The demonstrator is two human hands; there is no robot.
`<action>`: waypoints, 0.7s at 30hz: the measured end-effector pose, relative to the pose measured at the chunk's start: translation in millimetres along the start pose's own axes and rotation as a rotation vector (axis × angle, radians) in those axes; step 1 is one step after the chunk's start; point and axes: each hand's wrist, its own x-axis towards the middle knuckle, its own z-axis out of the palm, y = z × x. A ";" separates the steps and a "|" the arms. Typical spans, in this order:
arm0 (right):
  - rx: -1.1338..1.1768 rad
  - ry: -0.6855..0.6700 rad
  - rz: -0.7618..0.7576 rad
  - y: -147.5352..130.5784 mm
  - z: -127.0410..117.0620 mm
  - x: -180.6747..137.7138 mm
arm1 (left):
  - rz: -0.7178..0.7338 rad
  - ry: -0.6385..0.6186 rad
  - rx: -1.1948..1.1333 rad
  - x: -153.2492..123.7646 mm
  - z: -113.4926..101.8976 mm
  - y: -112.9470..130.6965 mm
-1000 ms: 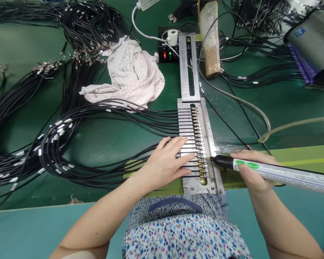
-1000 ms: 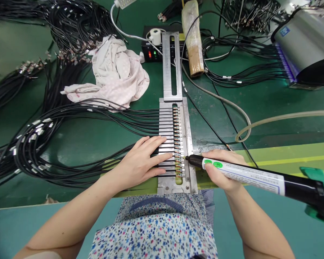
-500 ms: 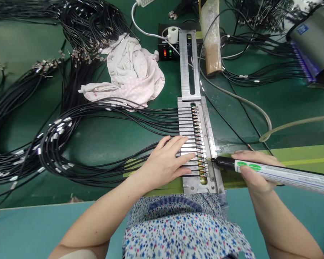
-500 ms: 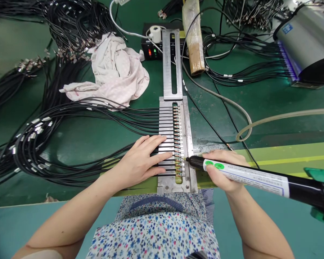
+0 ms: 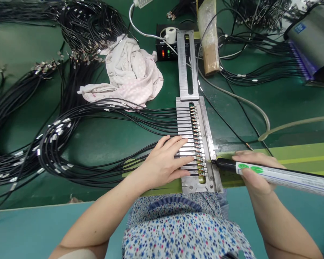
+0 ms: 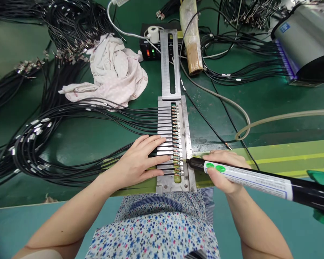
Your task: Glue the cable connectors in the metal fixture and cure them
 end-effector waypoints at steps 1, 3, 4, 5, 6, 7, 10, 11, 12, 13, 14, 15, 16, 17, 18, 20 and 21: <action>0.029 -0.005 -0.056 -0.9 1.4 1.7 | 0.001 -0.002 -0.002 -0.3 -0.3 -0.2; 0.066 -0.010 -0.134 -2.7 3.9 4.5 | 0.013 -0.007 -0.006 -0.8 -1.0 -0.7; 0.066 -0.005 -0.141 -3.7 4.8 5.4 | 0.021 -0.011 -0.008 -1.0 -1.4 -0.9; 0.061 -0.003 -0.139 -4.6 5.4 5.9 | 0.029 -0.014 -0.009 -1.1 -1.7 -1.1; 0.053 -0.006 -0.132 -5.5 5.7 6.2 | 0.034 -0.017 -0.011 -1.2 -2.0 -1.2; 0.047 -0.009 -0.124 -6.4 5.7 6.2 | 0.035 -0.018 -0.011 -1.3 -2.2 -1.2; 0.038 -0.019 -0.104 -7.9 5.0 5.9 | 0.031 -0.015 -0.016 -1.3 -1.9 -1.5; 0.039 -0.019 -0.100 -8.0 4.7 5.8 | 0.029 -0.013 -0.019 -1.2 -1.6 -1.6; 0.040 -0.019 -0.101 -7.9 4.4 5.9 | 0.028 -0.012 -0.023 -1.2 -1.3 -1.8; 0.039 -0.021 -0.102 -7.8 4.2 6.0 | 0.027 -0.010 -0.027 -1.3 -0.9 -1.9; 0.036 -0.022 -0.103 -7.6 4.1 6.3 | 0.026 -0.009 -0.030 -1.3 -0.6 -2.1; 0.034 -0.024 -0.106 -7.5 4.0 6.6 | 0.025 -0.006 -0.033 -1.3 -0.3 -2.2; 0.034 -0.028 -0.111 -7.6 4.0 7.0 | 0.025 -0.004 -0.035 -1.4 -0.2 -2.2; 0.034 -0.033 -0.114 -7.8 4.1 7.4 | 0.024 -0.001 -0.037 -1.5 -0.1 -2.2; 0.034 -0.035 -0.116 -8.2 4.3 7.8 | 0.024 0.002 -0.039 -1.5 -0.2 -2.2; 0.033 -0.045 -0.120 -9.4 4.7 8.7 | 0.024 0.004 -0.039 -1.5 -0.5 -2.0; 0.033 -0.047 -0.122 -10.1 5.0 9.1 | 0.023 0.004 -0.039 -1.4 -0.7 -1.9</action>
